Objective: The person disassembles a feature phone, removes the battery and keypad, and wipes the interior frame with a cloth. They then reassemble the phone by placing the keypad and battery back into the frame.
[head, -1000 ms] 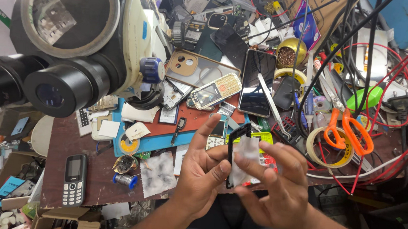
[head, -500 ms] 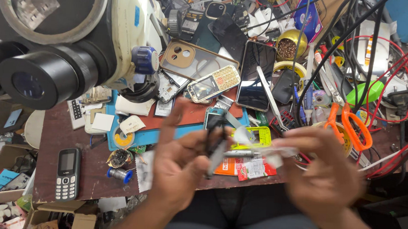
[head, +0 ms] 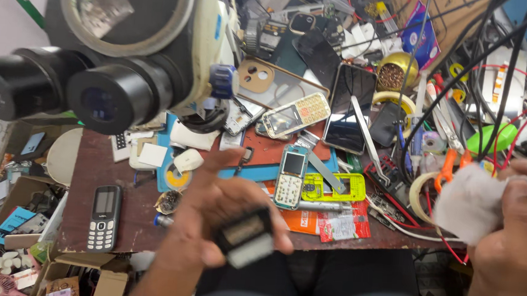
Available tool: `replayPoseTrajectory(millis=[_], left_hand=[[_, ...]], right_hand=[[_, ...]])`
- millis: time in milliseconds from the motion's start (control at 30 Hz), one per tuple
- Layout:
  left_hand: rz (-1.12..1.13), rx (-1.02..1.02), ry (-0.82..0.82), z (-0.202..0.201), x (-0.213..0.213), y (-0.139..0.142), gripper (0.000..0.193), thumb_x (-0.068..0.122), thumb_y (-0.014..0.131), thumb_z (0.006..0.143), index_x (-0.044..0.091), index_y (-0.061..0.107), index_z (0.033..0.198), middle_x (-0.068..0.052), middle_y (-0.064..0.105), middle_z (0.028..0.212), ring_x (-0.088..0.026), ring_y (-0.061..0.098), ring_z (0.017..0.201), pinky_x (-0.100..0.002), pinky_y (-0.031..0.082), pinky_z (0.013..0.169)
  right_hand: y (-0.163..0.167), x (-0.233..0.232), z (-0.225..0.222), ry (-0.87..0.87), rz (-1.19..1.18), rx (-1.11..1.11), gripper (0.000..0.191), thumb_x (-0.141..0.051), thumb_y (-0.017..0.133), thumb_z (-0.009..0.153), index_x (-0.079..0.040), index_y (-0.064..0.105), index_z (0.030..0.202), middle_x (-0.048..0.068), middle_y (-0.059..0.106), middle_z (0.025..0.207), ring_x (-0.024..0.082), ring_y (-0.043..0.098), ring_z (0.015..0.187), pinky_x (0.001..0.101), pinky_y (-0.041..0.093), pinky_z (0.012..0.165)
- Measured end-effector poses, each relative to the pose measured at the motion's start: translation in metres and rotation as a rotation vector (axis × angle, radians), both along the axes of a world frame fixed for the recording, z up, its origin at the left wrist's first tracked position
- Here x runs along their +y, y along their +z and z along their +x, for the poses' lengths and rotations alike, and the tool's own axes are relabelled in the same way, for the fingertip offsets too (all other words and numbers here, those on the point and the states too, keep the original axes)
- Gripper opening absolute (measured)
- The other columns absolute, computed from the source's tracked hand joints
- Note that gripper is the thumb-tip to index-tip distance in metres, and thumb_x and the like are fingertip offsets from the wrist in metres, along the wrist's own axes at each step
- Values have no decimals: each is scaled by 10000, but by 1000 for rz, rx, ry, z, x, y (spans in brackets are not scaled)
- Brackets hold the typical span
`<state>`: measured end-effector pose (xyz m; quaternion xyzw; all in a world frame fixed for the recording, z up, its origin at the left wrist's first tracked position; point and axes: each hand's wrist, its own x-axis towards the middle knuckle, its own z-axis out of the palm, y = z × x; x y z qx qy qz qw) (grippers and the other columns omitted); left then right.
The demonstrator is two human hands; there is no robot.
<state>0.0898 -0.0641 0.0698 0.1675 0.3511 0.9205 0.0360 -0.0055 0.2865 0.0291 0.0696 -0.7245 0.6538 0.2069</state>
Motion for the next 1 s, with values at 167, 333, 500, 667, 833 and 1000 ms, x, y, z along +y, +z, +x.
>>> replayPoseTrajectory(millis=[167,333,500,667,833,1000], left_hand=[[-121,122,-527,-9,4,-31,815,200,760,916,51,335,1595,-156,624,1236,-289,683,1149,-373,549,1022],[-258,187,-801,-15,20,-64,732,446,760,949,-51,520,1431,-77,559,1291,-132,625,1143,-233,542,1035],[-52,79,-869,-4,44,-84,871,479,815,892,-102,464,1437,-105,571,1289,-148,648,1113,-257,576,1022],[89,37,-776,-2,48,-80,705,279,812,926,-80,480,1434,-127,601,1304,-159,614,1196,-284,489,1093],[193,1,-663,-8,45,-68,594,29,761,911,-45,473,1425,-208,635,1256,-243,626,1220,-347,453,1128],[192,-46,-675,-9,41,-62,604,17,751,891,-51,475,1424,-234,629,1236,-269,634,1200,-355,487,1075]], right_hand=[[-3,-8,-2,106,70,54,158,-36,534,1191,49,527,1324,83,599,986,64,536,796,187,431,749],[7,-17,-5,206,106,7,229,-40,563,1135,43,526,1346,91,634,968,72,600,764,196,495,700],[12,-22,-2,196,142,-80,260,-77,575,1125,37,529,1354,95,650,956,76,622,753,213,512,697],[11,-24,-4,219,157,-126,253,-77,593,1113,53,567,1329,122,665,927,97,622,770,213,482,673],[17,-29,-4,249,133,-134,218,-73,595,1106,46,585,1289,105,673,953,67,618,762,194,470,698],[25,-41,-3,230,197,-123,232,-58,585,1061,23,579,1278,64,663,960,40,611,774,183,464,686]])
